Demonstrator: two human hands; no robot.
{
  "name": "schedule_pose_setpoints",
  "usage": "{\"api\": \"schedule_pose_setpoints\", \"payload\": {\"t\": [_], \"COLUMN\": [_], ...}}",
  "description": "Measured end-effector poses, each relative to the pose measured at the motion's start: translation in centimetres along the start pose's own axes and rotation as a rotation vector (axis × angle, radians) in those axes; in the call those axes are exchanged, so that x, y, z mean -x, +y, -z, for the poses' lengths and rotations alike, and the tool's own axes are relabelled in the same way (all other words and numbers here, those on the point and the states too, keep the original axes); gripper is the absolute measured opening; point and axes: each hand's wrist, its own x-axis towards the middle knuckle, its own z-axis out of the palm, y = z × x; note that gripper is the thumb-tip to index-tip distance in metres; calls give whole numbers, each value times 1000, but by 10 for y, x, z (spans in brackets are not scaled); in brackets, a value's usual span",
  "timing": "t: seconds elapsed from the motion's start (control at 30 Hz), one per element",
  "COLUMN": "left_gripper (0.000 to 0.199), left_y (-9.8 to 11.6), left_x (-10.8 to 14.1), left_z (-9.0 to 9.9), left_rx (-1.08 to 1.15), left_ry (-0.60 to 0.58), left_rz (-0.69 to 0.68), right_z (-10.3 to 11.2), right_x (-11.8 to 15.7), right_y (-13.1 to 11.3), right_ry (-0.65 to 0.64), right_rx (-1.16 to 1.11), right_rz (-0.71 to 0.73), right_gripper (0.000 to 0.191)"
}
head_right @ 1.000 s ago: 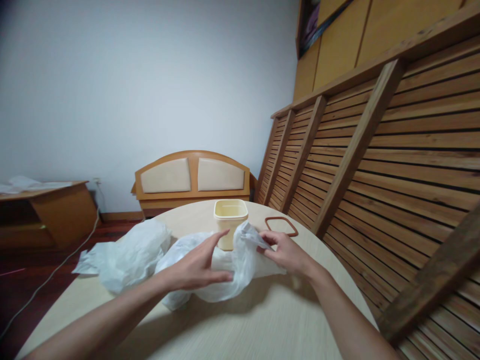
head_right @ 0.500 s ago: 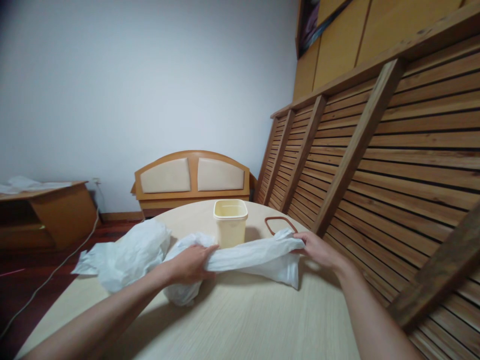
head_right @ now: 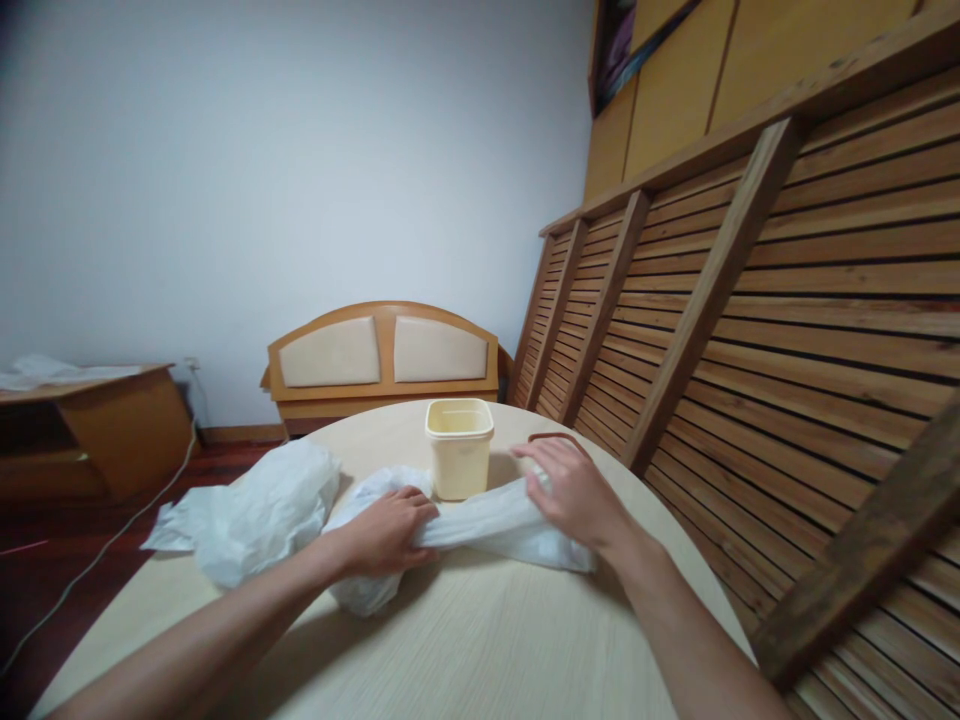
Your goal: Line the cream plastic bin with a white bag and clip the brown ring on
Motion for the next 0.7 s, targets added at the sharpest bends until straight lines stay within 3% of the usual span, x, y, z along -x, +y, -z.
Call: {"api": "schedule_pose_setpoints", "payload": {"t": [0.03,0.13,0.3,0.4,0.57,0.7], "left_gripper": [31,31,30,43,97,102], "left_y": [1,7,17,16,7,3], "left_x": [0,0,1,2,4,4], "left_z": [0,2,3,3,-3,-5], "left_rx": [-3,-23,-24,-19,-12,-38], "left_ry": [-10,-44,-84,-43,-58,-93], "left_rz": [-6,-9,-2,-13,86,146], "right_z": [-8,-37,-77,-84,-89,-93], "right_x": [-2,0,7,7,5,3], "right_y": [-16,-49,-55,-46,-39,-40], "right_ry": [-99,-330,-438,-472,-492,-501], "right_rx": [-44,-156,-181,-153,-121,-84], "right_rz": [44,101,47,18,19,10], "right_gripper": [40,73,99,99,81,69]}}
